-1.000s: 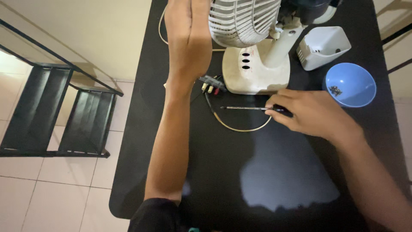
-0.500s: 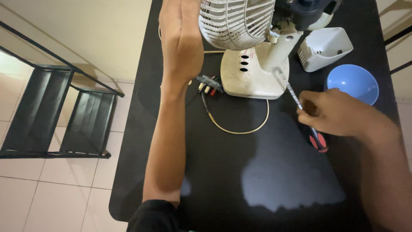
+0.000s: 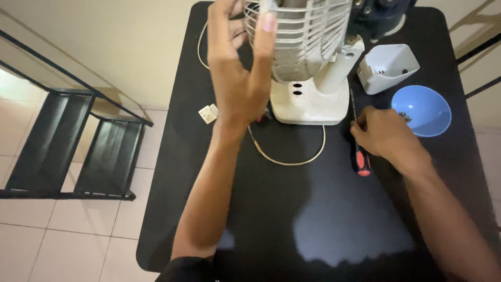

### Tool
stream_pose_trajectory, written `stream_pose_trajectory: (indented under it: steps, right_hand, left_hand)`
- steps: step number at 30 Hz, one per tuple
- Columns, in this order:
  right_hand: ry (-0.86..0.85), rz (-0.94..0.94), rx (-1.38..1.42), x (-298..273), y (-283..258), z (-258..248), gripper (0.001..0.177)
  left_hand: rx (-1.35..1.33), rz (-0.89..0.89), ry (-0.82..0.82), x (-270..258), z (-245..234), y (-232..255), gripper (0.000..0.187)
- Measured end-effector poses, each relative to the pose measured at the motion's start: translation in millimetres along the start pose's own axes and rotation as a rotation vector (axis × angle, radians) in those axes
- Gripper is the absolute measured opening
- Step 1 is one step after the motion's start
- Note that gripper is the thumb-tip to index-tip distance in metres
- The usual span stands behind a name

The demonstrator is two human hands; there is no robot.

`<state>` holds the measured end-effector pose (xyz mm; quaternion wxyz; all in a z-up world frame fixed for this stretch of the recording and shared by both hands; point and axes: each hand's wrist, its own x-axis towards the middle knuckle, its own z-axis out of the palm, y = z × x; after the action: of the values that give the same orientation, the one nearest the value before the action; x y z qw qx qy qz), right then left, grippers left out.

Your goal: The person disassembles a small electric fan using a screwdriver, removes the rear cover and front grille, and manipulates internal wiring and components. The person then reassembles the fan by reattaching the grille and cover.

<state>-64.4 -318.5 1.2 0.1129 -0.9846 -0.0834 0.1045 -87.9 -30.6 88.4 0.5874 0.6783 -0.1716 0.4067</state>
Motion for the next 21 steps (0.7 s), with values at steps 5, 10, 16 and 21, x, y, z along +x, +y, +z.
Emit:
stream_pose_trajectory:
  steps: [5,10,16,21]
  right_hand:
    - [0.137,-0.005,0.010,-12.3,-30.2,-25.5,0.032]
    - [0.820,-0.417,0.152,-47.9,-57.2,-66.4,0.027]
    - [0.877,-0.702,0.660,-63.9,-88.9,-75.6,0.055]
    - [0.993,-0.691,0.517,-53.9,-85.8,-80.0,0.061]
  left_hand:
    - [0.115,0.033,0.070,-3.9,17.1,6.8,0.047]
    - [0.070,0.056,0.134,-14.7,43.4,30.3,0.061]
    - [0.127,0.131,0.180,-34.6,60.9,51.6,0.050]
    - [0.073,0.072,0.170,-43.3,61.7,47.2,0.018]
